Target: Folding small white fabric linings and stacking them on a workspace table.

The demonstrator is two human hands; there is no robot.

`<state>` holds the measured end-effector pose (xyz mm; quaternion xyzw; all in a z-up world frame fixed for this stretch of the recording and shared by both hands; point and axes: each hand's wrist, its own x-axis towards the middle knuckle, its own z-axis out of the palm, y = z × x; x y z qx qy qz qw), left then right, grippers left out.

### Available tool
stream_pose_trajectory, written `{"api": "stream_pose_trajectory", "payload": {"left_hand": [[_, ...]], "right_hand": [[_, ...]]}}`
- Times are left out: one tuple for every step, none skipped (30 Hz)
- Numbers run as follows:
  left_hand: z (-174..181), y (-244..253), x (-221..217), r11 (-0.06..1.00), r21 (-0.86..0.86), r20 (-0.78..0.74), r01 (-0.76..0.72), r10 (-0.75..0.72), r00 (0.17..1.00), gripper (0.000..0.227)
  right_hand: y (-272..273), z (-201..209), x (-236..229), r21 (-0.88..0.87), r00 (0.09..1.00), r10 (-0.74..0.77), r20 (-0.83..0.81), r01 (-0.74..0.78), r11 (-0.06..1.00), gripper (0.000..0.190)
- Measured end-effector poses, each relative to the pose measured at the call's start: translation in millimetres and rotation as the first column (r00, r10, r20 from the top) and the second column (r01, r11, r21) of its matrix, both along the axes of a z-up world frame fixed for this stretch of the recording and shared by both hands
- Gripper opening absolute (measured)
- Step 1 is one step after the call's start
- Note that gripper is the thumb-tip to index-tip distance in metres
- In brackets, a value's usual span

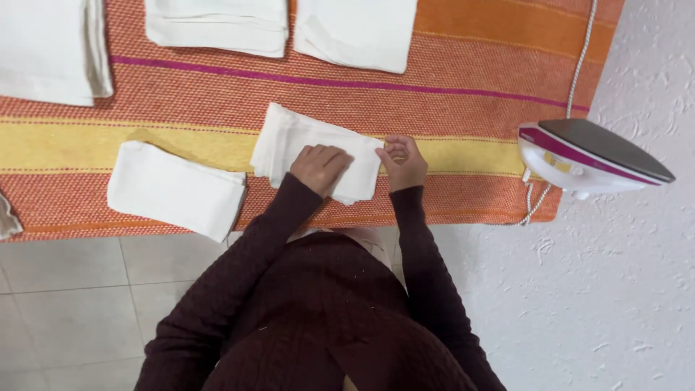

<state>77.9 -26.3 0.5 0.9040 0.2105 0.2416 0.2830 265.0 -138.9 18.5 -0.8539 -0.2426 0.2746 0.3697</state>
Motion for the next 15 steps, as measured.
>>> {"api": "stream_pose_trajectory", "payload": {"left_hand": [[-1.5,-0.1,9.7,1.000,-0.006,0.022,-0.028,0.028,0.999,0.006],[6.9,2.1,17.3,1.000,-0.009,0.018,-0.015,0.015,1.000,0.006],[15.1,5.1,25.9,0.999,-0.006,0.024,-0.033,0.033,0.999,0.017],[23.4,8.4,34.0,0.999,-0.002,0.030,-0.050,0.051,0.998,0.029],[20.3,6.0,38.5,0.999,-0.003,0.027,-0.043,0.043,0.999,0.029],[17.3,3.9,42.5,0.999,0.029,0.056,-0.046,0.044,0.997,0.022],[14.4,0.5,45.6,0.997,0.058,0.085,-0.050,0.045,0.995,0.015],[11.4,-2.4,42.8,0.998,0.054,0.081,-0.043,0.038,0.996,0.015],[8.1,-3.4,40.8,0.997,0.077,0.120,-0.026,0.016,0.993,0.008],[5.0,-4.3,38.2,0.995,0.100,0.158,-0.010,-0.006,0.987,0.002],[9.0,-4.1,33.6,0.995,0.098,0.156,-0.007,-0.009,0.988,0.002],[13.2,-4.1,28.4,0.995,0.096,0.176,0.017,-0.034,0.984,0.008],[18.0,-5.5,21.6,0.995,0.092,0.193,0.038,-0.055,0.980,0.015],[15.9,-12.1,14.4,0.995,0.089,0.188,0.038,-0.054,0.981,0.015],[12.7,-15.1,9.1,0.992,0.104,0.186,0.072,-0.090,0.978,0.020]], "right_hand": [[-1.5,-1.2,1.1,0.018,1.000,0.002,0.001,-0.002,1.000,0.032],[-6.4,-3.9,-0.9,0.015,1.000,-0.010,-0.003,0.011,1.000,0.032],[-10.2,-6.7,-2.1,0.064,0.999,-0.032,-0.041,0.035,0.997,0.031],[-13.4,-9.3,-3.9,0.112,0.995,-0.052,-0.080,0.061,0.992,0.030],[-17.5,-8.1,-5.8,0.111,0.995,-0.059,-0.082,0.068,0.991,0.030],[-21.2,-6.8,-8.4,0.175,0.999,0.040,-0.018,-0.036,0.984,0.030],[-26.0,-5.1,-11.8,0.228,0.989,0.135,0.052,-0.143,0.963,0.030],[-32.1,-6.1,-10.3,0.225,0.991,0.128,0.048,-0.136,0.965,0.030],[-35.9,-7.7,-7.7,0.256,0.977,0.192,0.092,-0.209,0.944,0.031],[-39.6,-9.3,-5.6,0.282,0.958,0.252,0.138,-0.282,0.917,0.031],[-34.1,-6.2,3.1,0.282,0.959,0.250,0.135,-0.279,0.918,0.031],[-28.7,-3.2,11.2,0.204,0.962,0.221,0.162,-0.251,0.946,0.024],[-24.3,0.2,18.1,0.125,0.962,0.196,0.188,-0.222,0.967,0.017],[-18.3,4.9,18.5,0.123,0.963,0.197,0.182,-0.221,0.967,0.017],[-8.9,8.7,20.5,0.106,0.967,0.201,0.159,-0.219,0.970,0.019]]}}
